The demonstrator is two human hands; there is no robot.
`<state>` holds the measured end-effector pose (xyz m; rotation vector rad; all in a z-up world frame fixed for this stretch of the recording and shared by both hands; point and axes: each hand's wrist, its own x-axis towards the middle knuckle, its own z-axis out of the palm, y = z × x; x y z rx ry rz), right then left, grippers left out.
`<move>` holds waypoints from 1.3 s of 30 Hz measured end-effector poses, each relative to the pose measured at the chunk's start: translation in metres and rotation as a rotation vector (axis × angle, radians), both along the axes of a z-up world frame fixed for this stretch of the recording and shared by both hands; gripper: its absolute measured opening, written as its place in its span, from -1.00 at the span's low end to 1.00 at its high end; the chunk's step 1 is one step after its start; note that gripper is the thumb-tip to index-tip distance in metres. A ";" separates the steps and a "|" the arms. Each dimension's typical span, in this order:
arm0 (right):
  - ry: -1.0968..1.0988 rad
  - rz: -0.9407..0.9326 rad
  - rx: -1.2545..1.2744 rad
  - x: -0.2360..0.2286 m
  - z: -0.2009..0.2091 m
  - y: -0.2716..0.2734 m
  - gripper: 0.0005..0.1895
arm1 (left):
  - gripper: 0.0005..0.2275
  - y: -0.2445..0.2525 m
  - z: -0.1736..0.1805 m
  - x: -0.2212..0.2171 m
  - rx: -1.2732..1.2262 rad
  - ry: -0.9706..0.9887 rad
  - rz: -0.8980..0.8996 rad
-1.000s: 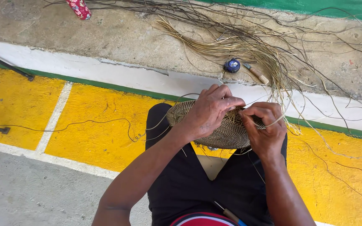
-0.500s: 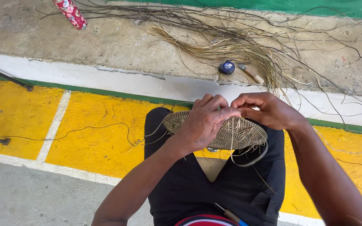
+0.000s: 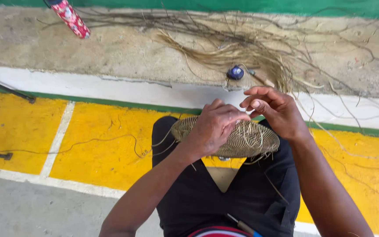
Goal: Weaving a circular object using thin natural fibers and a small hand tool.
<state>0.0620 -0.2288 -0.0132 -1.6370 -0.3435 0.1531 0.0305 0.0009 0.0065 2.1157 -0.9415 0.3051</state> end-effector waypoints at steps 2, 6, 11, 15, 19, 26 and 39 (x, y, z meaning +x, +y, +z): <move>-0.134 -0.078 -0.063 -0.022 0.006 0.014 -0.85 | -0.73 -0.002 0.004 -0.002 0.049 0.038 0.004; -0.401 -0.325 -0.340 -0.016 0.018 0.035 -0.87 | -0.70 -0.001 -0.006 0.000 0.064 -0.019 -0.014; -0.596 -0.532 -0.237 0.086 0.014 0.035 -0.82 | -0.74 -0.002 0.002 -0.004 0.050 -0.007 -0.034; -0.861 -0.664 -0.056 0.144 0.032 0.042 -0.86 | -0.80 0.003 0.000 0.000 0.063 0.009 -0.008; -0.832 -0.629 0.071 0.167 0.013 0.030 -0.83 | -0.81 0.001 -0.005 -0.002 0.059 0.007 -0.005; -0.689 -0.401 0.076 0.102 0.077 -0.057 -0.77 | -0.86 0.000 0.005 0.009 -0.052 0.124 -0.012; -0.152 -0.324 0.422 -0.065 0.019 0.020 -0.59 | -0.83 0.010 0.011 0.021 0.104 0.163 -0.102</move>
